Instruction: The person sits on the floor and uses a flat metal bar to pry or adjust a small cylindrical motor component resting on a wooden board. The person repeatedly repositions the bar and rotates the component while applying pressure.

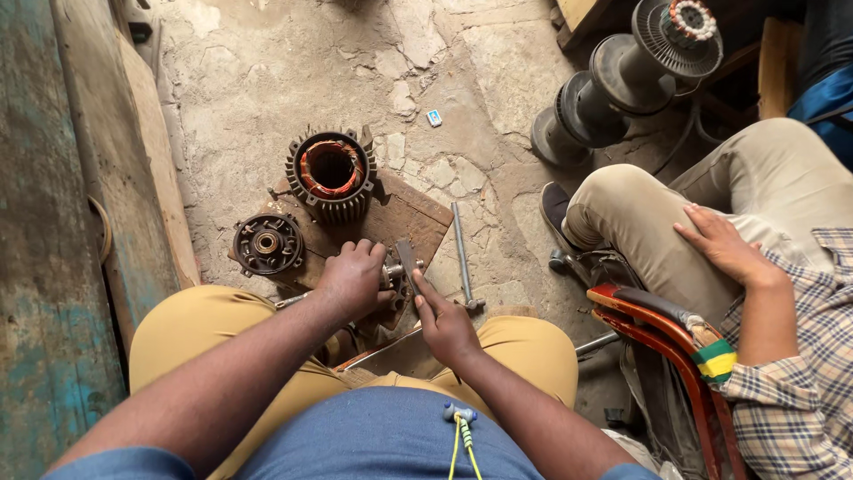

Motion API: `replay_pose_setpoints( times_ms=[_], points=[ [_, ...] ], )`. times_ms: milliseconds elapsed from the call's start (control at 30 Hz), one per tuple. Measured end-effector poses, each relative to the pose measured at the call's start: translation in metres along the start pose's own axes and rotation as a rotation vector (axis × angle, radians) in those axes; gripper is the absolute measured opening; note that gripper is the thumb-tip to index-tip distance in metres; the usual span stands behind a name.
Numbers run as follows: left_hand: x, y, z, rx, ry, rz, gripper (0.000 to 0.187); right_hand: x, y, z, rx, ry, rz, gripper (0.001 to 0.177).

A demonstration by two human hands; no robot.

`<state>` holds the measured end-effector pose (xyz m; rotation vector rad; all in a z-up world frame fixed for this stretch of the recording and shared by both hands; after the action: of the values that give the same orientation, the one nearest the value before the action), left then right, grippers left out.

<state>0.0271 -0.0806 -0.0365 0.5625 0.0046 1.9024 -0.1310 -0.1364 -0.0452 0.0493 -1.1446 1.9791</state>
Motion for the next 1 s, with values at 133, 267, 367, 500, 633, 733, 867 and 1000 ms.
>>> replay_pose_setpoints(
  times_ms=[133,267,367,500,633,733,867,1000],
  points=[
    [-0.002,0.000,0.000,-0.018,-0.020,0.003,0.074,-0.035,-0.006,0.004,0.071,0.042,0.010,0.050],
    [-0.002,0.002,0.006,-0.007,-0.025,0.010,0.084,-0.021,-0.037,0.015,0.012,0.213,0.414,0.048],
    [0.000,0.000,0.003,0.008,0.021,0.016,0.079,-0.004,-0.011,-0.003,0.036,0.093,0.176,0.052],
    [-0.002,-0.001,-0.004,-0.014,0.016,-0.003,0.074,-0.021,0.018,-0.012,0.075,-0.071,-0.221,0.052],
    [0.001,0.002,0.002,0.012,0.032,0.006,0.076,-0.042,-0.031,0.010,0.031,0.128,0.247,0.048],
    [-0.004,-0.001,0.008,0.022,0.054,0.011,0.079,-0.023,-0.023,0.002,0.105,0.110,0.253,0.051],
    [0.002,-0.001,-0.006,0.017,0.072,-0.004,0.072,-0.013,-0.002,-0.007,0.113,0.087,0.130,0.050],
    [0.001,0.001,-0.001,-0.006,0.095,-0.003,0.072,-0.042,-0.039,0.018,0.022,0.196,0.356,0.043]
  ],
)
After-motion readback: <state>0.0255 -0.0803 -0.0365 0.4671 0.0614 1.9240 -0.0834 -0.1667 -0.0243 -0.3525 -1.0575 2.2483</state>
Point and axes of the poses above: each hand's wrist, its own x-axis away from the middle knuckle, its own z-axis out of the back of the hand, y = z × x, the point moved 9 cm from there along -x, towards the middle knuckle
